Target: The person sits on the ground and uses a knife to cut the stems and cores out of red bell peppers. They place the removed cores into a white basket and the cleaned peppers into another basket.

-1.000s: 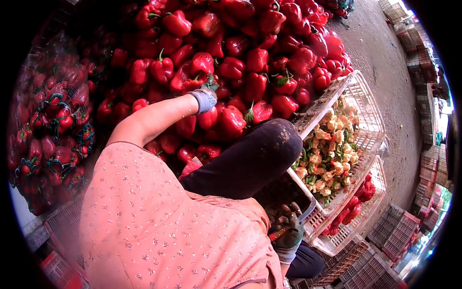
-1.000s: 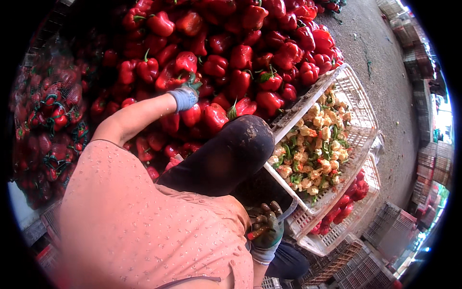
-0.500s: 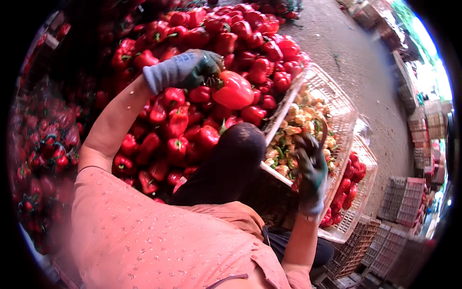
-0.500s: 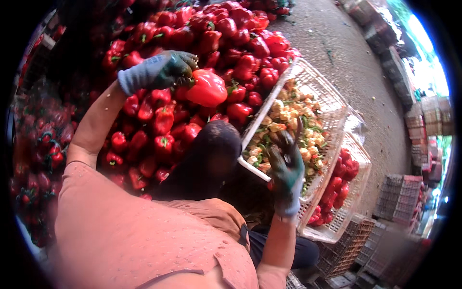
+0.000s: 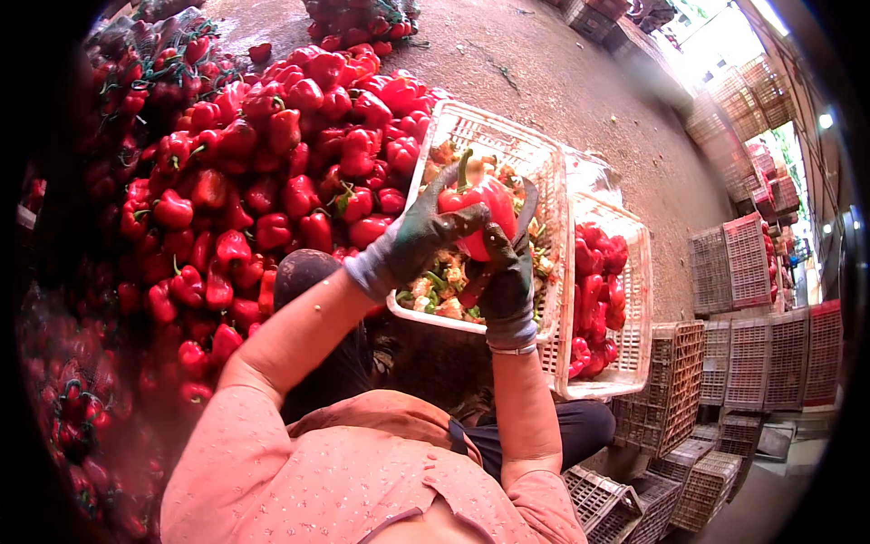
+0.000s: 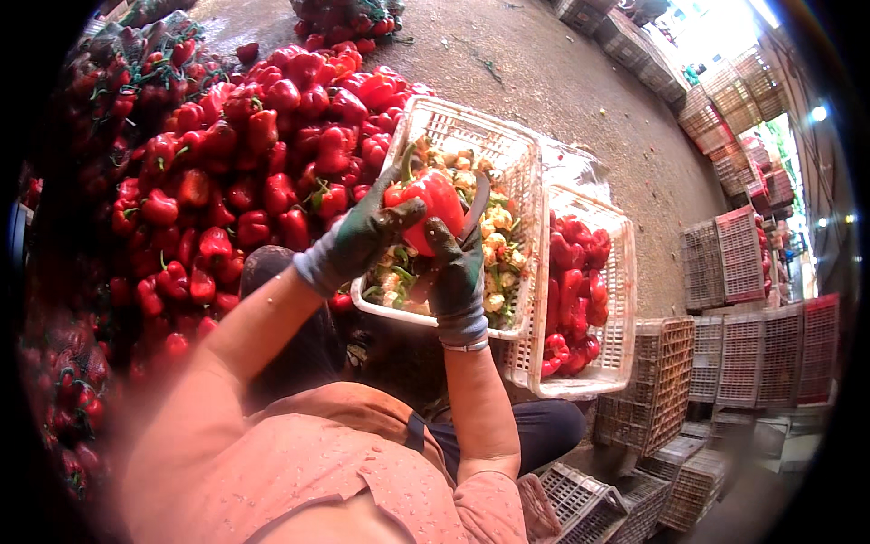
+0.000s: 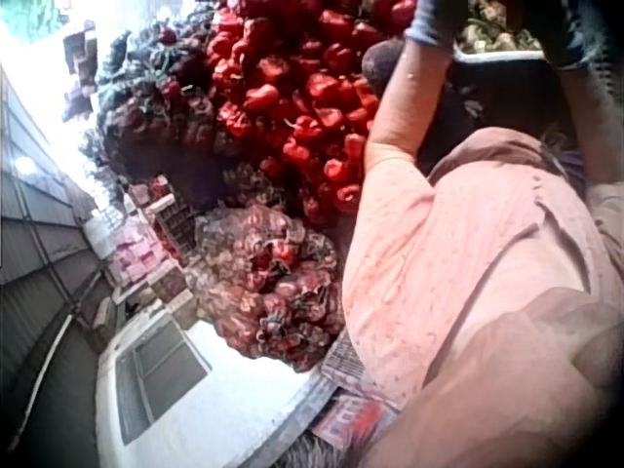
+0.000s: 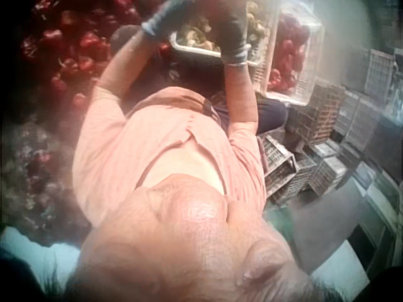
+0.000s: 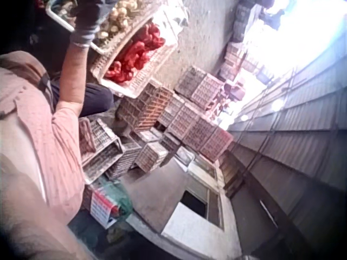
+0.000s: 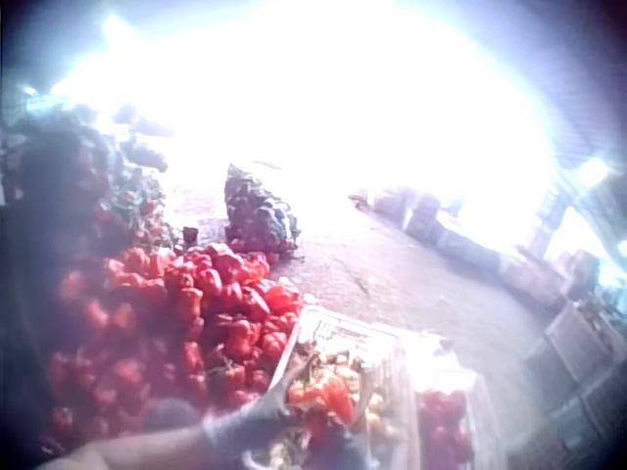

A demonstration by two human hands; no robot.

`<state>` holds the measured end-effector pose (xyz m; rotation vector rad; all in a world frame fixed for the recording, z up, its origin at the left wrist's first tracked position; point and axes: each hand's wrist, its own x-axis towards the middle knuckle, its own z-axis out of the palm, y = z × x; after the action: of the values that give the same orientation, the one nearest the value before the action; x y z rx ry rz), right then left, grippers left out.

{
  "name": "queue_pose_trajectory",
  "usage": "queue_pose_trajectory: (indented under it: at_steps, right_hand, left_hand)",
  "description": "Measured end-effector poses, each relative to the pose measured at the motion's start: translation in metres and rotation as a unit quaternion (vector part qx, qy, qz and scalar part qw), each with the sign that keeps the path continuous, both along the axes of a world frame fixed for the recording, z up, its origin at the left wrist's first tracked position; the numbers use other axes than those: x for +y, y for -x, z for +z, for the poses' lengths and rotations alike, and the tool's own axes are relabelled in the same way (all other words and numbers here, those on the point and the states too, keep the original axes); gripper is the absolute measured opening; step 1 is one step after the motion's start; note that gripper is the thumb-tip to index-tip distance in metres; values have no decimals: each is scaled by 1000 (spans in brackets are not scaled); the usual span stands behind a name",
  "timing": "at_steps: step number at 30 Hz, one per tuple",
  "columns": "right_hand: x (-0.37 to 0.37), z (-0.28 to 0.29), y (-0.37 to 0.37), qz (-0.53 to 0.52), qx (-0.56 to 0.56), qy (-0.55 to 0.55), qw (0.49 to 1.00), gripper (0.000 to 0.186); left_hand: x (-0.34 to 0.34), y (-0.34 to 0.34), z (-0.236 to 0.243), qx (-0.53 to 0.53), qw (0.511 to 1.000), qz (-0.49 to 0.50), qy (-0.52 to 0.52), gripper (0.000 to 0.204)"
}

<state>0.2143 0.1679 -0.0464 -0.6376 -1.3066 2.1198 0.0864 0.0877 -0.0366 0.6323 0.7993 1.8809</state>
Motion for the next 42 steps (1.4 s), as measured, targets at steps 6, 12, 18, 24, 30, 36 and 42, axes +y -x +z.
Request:
queue_pose_trajectory:
  at_steps: [6,12,18,24,30,36,42]
  right_hand:
    - [14,4,-47,-51,-152,-145,976,31]
    - [16,40,-61,52,-267,-243,931,23]
    - [15,24,-63,86,-280,-217,931,22]
    - [17,-96,-108,89,-312,-177,929,27]
    - [24,17,-60,25,-135,-143,980,50]
    - [25,-14,-73,-45,-163,-279,945,61]
    - [36,-2,-88,76,-229,-366,899,69]
  left_hand:
    - [26,-7,-38,137,985,90,56,72]
    - [21,2,-30,412,897,133,88,88]
    - [19,-4,-32,319,936,120,90,80]
    - [24,8,-25,171,979,99,57,73]
    - [35,-22,-37,290,957,18,-13,94]
    - [32,-48,-31,349,933,-4,91,64]
    - [23,-47,-27,376,915,-76,123,54]
